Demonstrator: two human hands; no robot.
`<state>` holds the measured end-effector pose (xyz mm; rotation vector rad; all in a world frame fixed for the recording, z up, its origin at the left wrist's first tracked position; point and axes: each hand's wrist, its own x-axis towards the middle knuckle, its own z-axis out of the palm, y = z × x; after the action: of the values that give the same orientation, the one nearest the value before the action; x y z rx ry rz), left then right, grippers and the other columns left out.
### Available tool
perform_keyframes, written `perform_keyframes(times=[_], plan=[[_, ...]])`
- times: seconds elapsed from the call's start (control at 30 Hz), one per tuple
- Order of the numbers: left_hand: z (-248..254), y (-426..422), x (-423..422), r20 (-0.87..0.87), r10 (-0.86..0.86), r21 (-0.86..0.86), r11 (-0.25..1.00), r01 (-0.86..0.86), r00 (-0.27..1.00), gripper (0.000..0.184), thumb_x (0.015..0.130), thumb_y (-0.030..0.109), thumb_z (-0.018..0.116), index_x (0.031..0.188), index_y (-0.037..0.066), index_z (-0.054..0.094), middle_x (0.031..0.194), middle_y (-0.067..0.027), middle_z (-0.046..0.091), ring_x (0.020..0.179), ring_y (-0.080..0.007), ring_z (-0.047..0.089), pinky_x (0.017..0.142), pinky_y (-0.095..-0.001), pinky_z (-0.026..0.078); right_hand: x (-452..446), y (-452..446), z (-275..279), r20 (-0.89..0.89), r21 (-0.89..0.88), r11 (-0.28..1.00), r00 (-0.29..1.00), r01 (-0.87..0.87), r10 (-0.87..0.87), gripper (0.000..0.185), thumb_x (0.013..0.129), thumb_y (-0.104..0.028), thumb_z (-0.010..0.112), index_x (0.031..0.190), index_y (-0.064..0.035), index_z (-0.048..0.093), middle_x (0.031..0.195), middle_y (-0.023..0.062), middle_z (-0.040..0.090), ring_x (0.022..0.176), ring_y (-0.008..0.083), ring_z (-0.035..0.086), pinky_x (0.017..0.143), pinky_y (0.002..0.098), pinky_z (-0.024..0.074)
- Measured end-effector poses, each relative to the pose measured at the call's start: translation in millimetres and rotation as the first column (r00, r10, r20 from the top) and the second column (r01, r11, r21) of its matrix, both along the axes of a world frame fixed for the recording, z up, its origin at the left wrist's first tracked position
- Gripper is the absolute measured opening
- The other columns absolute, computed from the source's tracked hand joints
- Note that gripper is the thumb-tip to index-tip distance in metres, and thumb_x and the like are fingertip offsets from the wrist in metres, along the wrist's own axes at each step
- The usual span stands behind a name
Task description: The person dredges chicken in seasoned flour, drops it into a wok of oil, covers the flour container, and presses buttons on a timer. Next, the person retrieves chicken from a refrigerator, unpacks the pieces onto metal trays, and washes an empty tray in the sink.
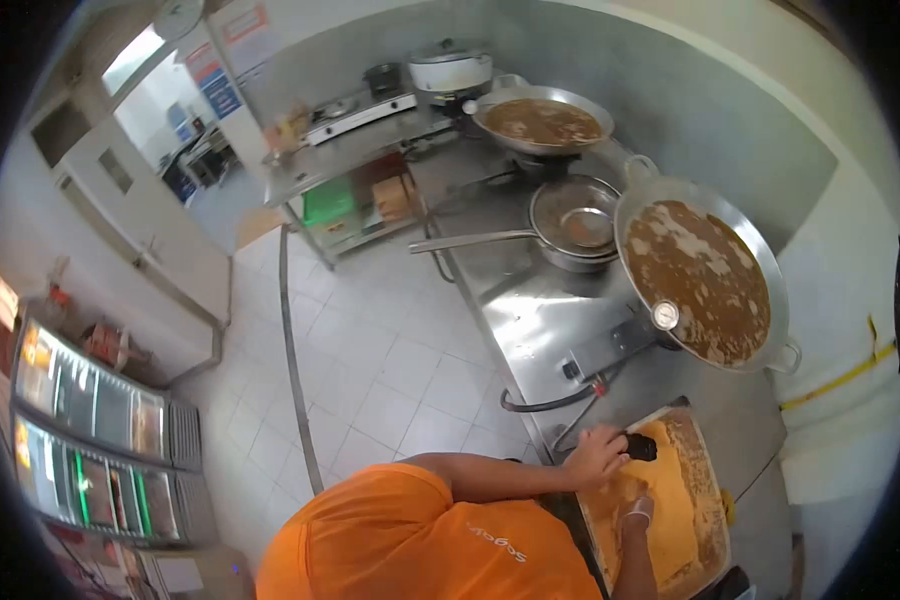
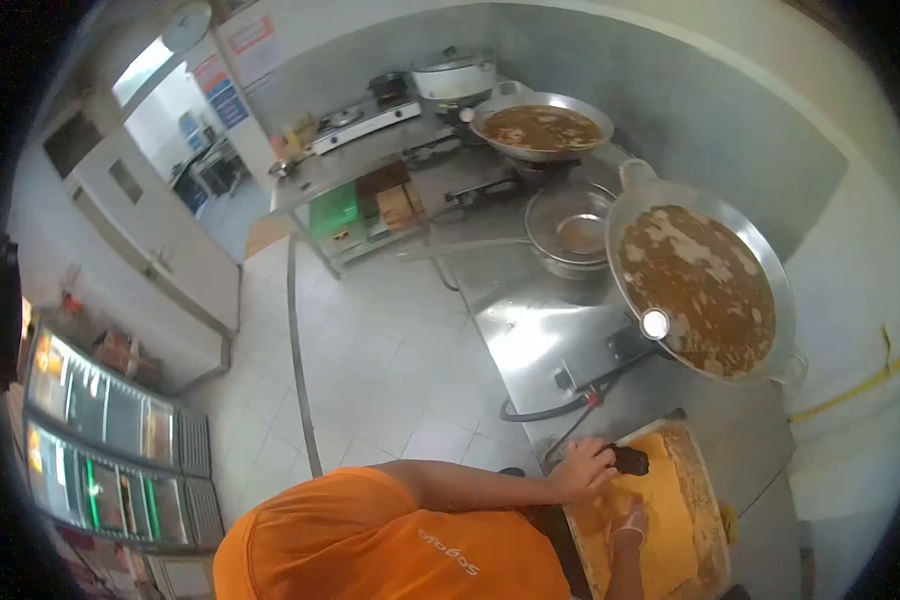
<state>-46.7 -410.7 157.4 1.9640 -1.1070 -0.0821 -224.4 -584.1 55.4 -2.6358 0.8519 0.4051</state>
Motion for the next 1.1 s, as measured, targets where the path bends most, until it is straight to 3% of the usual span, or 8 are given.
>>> perform_keyframes(times=[0.1, 0.23, 0.4, 0.53, 0.7, 0.8, 0.97, 1.1], plan=[[6, 1, -2, -0.039, -0.030, 0.006, 1.000, 0.030, 0.999, 0.020, 0.097, 0.028, 0.054, 0.106, 0.010, 0.052, 0.115, -0.0151, 0.050, 0.112, -0.0331, 0.046, 0.090, -0.0483, 0.032, 18, 7, 40, -0.206, -0.019, 0.967, 0.946, 0.253, -0.252, 0.057, 0.093, -0.046, 0.060, 0.136, -0.0092, 0.054, 0.120, 0.0254, 0.064, 0.108, 0.0392, 0.064, 0.090, 0.0466, 0.0535], [4, 0, -8, -0.027, -0.011, -0.016, 1.000, 0.010, 1.000, 0.020, 0.096, 0.028, 0.054, 0.103, 0.010, 0.053, 0.112, -0.0145, 0.050, 0.110, -0.0324, 0.047, 0.089, -0.0464, 0.031, 3, -16, -41, -0.057, -0.306, 0.929, 0.978, -0.209, 0.201, 0.058, 0.094, -0.051, 0.055, 0.136, -0.0112, 0.052, 0.125, 0.0216, 0.062, 0.118, 0.0354, 0.060, 0.093, 0.0448, 0.0510], [7, -2, -7, -0.020, -0.018, -0.012, 1.000, 0.017, 1.000, 0.020, 0.095, 0.028, 0.055, 0.103, 0.010, 0.053, 0.113, -0.0141, 0.049, 0.109, -0.0323, 0.046, 0.089, -0.0453, 0.031, 60, -1, -50, -0.099, 0.140, 0.983, 0.990, 0.116, -0.102, 0.054, 0.094, -0.047, 0.058, 0.133, -0.0105, 0.052, 0.131, 0.0193, 0.059, 0.120, 0.0329, 0.059, 0.094, 0.0426, 0.0497], [0, -1, -10, -0.018, -0.013, -0.033, 0.999, 0.012, 1.000, 0.020, 0.094, 0.029, 0.056, 0.104, 0.011, 0.054, 0.115, -0.0142, 0.050, 0.110, -0.0323, 0.047, 0.089, -0.0459, 0.031, 29, -29, -19, -0.312, -0.055, 0.955, 0.913, -0.292, 0.262, 0.054, 0.094, -0.039, 0.057, 0.139, -0.0107, 0.047, 0.128, 0.0150, 0.062, 0.121, 0.0311, 0.059, 0.097, 0.0412, 0.0474], [2, 0, -6, -0.049, -0.003, -0.047, 0.999, 0.001, 0.999, 0.022, 0.094, 0.029, 0.056, 0.105, 0.011, 0.056, 0.118, -0.0148, 0.051, 0.111, -0.0322, 0.046, 0.089, -0.0469, 0.031, -83, -32, 2, -0.535, -0.204, 0.728, 0.697, -0.655, 0.477, 0.075, 0.090, -0.048, 0.062, 0.155, -0.0315, 0.029, 0.167, 0.0093, 0.007, 0.151, 0.0392, 0.009, 0.118, 0.0538, 0.0251], [-7, -7, -8, -0.002, 0.028, 0.003, 1.000, -0.028, 1.000, 0.024, 0.093, 0.031, 0.056, 0.105, 0.010, 0.056, 0.119, -0.0147, 0.051, 0.112, -0.0333, 0.046, 0.089, -0.0497, 0.032, -56, 8, 97, -0.433, -0.039, 0.870, 0.793, -0.491, 0.428, 0.077, 0.088, -0.044, 0.065, 0.155, -0.0304, 0.029, 0.165, 0.0136, 0.013, 0.150, 0.0396, 0.015, 0.118, 0.0517, 0.0271], [-37, -14, -10, 0.200, 0.043, 0.025, 0.998, -0.049, 0.979, 0.024, 0.091, 0.030, 0.056, 0.102, 0.009, 0.059, 0.109, -0.0156, 0.054, 0.106, -0.0353, 0.050, 0.085, -0.0548, 0.035, -31, -27, 6, -0.136, -0.122, 0.992, 0.991, -0.031, 0.015, 0.072, 0.086, -0.031, 0.067, 0.150, -0.0162, 0.038, 0.134, 0.0166, 0.056, 0.122, 0.0346, 0.056, 0.098, 0.0504, 0.0477], [-16, -11, -7, -0.006, -0.023, 0.001, 1.000, 0.023, 1.000, 0.021, 0.091, 0.025, 0.059, 0.102, 0.008, 0.058, 0.112, -0.0156, 0.056, 0.110, -0.0354, 0.050, 0.090, -0.0518, 0.034, -6, 7, 107, -0.418, -0.057, 0.997, 0.908, -0.054, 0.025, 0.069, 0.086, -0.043, 0.066, 0.141, -0.0056, 0.045, 0.135, 0.0219, 0.055, 0.122, 0.0377, 0.055, 0.101, 0.0495, 0.0443]])
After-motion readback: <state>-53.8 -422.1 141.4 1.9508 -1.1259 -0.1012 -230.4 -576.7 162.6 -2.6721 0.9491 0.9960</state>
